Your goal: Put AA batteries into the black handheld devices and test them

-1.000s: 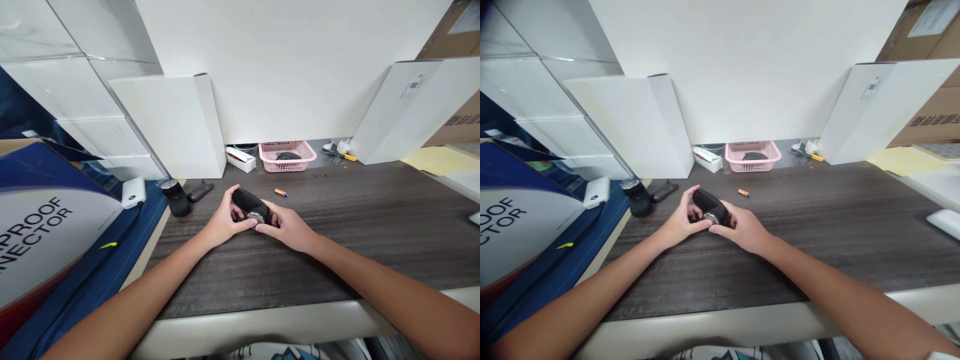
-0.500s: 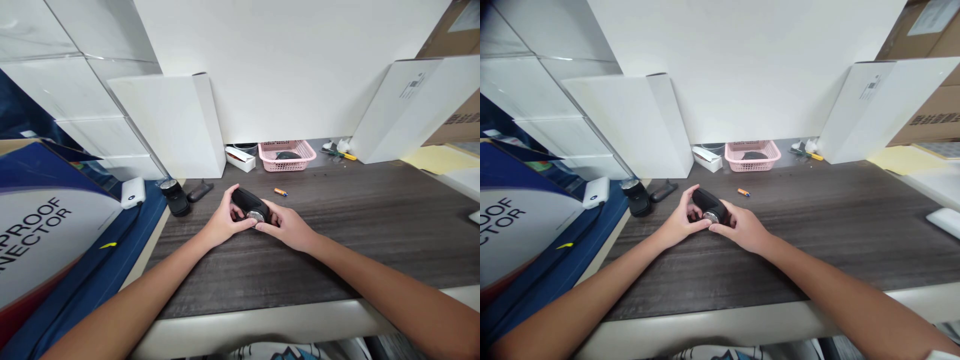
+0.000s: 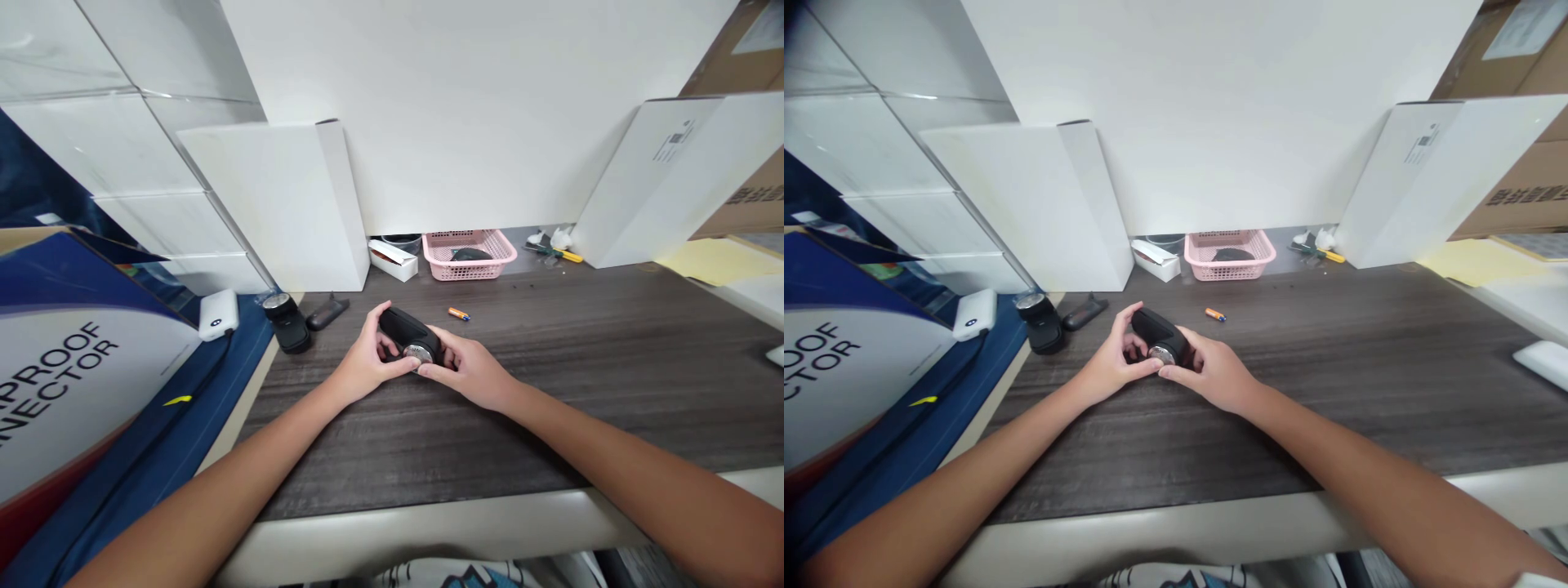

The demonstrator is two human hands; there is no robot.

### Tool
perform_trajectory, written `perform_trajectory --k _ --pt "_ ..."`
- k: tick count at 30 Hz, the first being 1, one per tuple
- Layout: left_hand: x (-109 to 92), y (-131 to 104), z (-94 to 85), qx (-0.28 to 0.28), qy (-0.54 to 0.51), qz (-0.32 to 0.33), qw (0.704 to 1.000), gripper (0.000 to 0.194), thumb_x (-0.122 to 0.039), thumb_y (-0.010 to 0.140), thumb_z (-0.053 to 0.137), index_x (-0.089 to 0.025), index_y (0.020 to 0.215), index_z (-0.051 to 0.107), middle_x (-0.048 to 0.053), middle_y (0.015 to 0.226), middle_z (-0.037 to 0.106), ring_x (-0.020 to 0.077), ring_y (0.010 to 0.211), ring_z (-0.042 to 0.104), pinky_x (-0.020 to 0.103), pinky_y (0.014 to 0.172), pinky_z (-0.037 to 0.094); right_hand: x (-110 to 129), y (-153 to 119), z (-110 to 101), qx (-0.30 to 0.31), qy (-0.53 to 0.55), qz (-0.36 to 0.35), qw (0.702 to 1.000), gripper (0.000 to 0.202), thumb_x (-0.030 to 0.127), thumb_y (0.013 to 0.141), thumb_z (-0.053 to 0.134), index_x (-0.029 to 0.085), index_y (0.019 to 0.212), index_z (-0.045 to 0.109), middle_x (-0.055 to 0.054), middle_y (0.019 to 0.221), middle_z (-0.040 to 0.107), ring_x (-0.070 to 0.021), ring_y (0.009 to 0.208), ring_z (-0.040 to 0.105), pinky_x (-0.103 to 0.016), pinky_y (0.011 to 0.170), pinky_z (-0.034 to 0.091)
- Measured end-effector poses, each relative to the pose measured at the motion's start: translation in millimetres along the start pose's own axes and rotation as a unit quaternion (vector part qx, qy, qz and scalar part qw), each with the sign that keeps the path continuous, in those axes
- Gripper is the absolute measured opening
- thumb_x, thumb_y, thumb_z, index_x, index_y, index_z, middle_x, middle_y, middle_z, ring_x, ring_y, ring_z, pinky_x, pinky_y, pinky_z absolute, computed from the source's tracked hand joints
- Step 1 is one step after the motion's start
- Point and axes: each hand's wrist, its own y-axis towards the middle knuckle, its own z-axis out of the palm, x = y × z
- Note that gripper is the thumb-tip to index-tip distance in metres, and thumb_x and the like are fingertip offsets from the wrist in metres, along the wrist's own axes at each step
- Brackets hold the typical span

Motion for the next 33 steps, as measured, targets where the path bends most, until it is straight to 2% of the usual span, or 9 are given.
perform_trajectory --k 7,11,14,18,24,33 --pt "3.0 3.0 -2.6 0.008 -0.019 -0.01 1.0 0.112 -0.054 0.076 0.09 -0.024 0.161 0.023 -0.001 0.088 0.062 0.0169 0.076 0.06 0.03 0.071 0.044 -1.5 0.3 1.6 0.0 0.027 0.004 1.0 0.056 0.048 0.092 0.076 0.029 0.142 0.063 0.003 0.081 0.065 -0.0155 0.07 0.056 -0.026 0.063 0.041" --pt "4.7 3.7 -3.1 0.012 -0.031 -0.003 0.999 0.107 -0.053 0.077 0.089 -0.025 0.159 0.026 0.001 0.095 0.062 0.0173 0.079 0.061 0.03 0.07 0.045 -1.2 -0.3 3.8 -0.007 0.038 0.009 0.999 0.053 0.051 0.093 0.073 0.026 0.14 0.064 0.0 0.091 0.071 -0.0165 0.074 0.059 -0.027 0.065 0.044" --pt "4.9 2.9 -2.0 0.006 -0.023 0.001 1.0 0.103 -0.053 0.079 0.088 -0.025 0.158 0.027 0.0 0.093 0.062 0.0181 0.08 0.061 0.03 0.071 0.046 -2.9 -0.3 5.5 -0.01 0.055 0.007 0.998 0.051 0.052 0.096 0.07 0.025 0.138 0.064 -0.002 0.098 0.072 -0.0171 0.077 0.06 -0.028 0.068 0.046" --pt "3.8 0.8 -1.3 0.007 -0.012 -0.007 1.0 0.098 -0.055 0.081 0.087 -0.026 0.156 0.03 0.0 0.09 0.061 0.0183 0.079 0.061 0.031 0.072 0.047 -8.0 0.6 7.6 -0.035 0.067 0.016 0.997 0.046 0.047 0.095 0.07 0.022 0.133 0.066 -0.003 0.103 0.073 -0.0177 0.08 0.062 -0.029 0.071 0.048" --pt "3.4 -0.7 -1.6 -0.001 0.002 0.0 1.0 0.092 -0.055 0.082 0.086 -0.027 0.153 0.036 0.003 0.099 0.063 0.0189 0.083 0.063 0.032 0.074 0.049 -9.9 0.3 6.2 -0.058 0.036 0.031 0.997 0.036 0.04 0.094 0.069 0.021 0.124 0.069 -0.003 0.103 0.075 -0.0189 0.083 0.065 -0.03 0.075 0.049" --pt "-3.7 -2.0 0.1 -0.022 0.028 0.014 0.999 0.09 -0.057 0.081 0.086 -0.026 0.149 0.037 0.004 0.11 0.062 0.0165 0.081 0.06 0.03 0.072 0.05 -8.0 -0.5 4.6 -0.067 -0.002 0.029 0.997 0.04 0.036 0.092 0.068 0.022 0.13 0.067 -0.003 0.104 0.077 -0.0213 0.085 0.068 -0.031 0.076 0.05"
